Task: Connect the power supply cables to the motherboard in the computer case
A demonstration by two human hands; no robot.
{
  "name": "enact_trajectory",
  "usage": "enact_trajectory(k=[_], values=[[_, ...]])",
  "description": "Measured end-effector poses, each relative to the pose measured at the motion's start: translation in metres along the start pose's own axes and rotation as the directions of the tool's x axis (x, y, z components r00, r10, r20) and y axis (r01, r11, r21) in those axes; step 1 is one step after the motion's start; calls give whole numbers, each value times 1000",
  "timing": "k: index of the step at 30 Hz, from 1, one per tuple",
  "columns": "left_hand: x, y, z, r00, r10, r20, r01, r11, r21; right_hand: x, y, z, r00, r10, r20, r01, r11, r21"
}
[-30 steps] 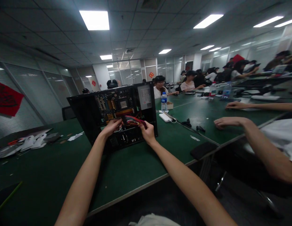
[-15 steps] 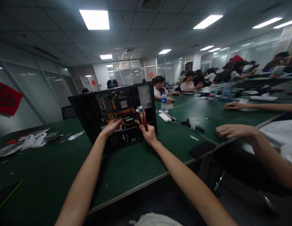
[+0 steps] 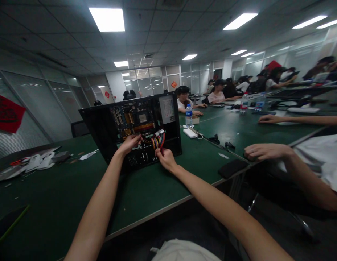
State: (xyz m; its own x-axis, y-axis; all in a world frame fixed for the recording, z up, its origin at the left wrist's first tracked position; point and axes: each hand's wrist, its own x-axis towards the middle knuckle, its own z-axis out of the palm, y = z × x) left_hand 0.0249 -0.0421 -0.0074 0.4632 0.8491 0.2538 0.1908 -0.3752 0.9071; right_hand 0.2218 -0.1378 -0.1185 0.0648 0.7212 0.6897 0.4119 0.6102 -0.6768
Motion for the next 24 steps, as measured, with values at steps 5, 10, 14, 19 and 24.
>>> enact_trajectory(k=[5, 10, 14, 19, 24], values=[[0, 0, 0, 1000, 3, -5, -3, 1000, -2, -1, -8, 4, 987, -141, 77, 148, 984, -96], [1, 0, 0, 1000, -10, -5, 10, 1000, -3, -1, -9, -1, 997, 21, -75, -16, 998, 59], [0, 0, 1, 1000, -13, -1, 13, 1000, -7, -3, -8, -4, 978, -150, 144, 170, 976, -140], [0, 0, 0, 1000, -8, 0, 8, 1000, -3, 2, -9, -4, 992, 109, -66, -101, 989, 111], [0, 1, 1, 1000, -9, -7, 9, 1000, 10, 7, -12, -13, 1000, 5, -18, -4, 1000, 18]])
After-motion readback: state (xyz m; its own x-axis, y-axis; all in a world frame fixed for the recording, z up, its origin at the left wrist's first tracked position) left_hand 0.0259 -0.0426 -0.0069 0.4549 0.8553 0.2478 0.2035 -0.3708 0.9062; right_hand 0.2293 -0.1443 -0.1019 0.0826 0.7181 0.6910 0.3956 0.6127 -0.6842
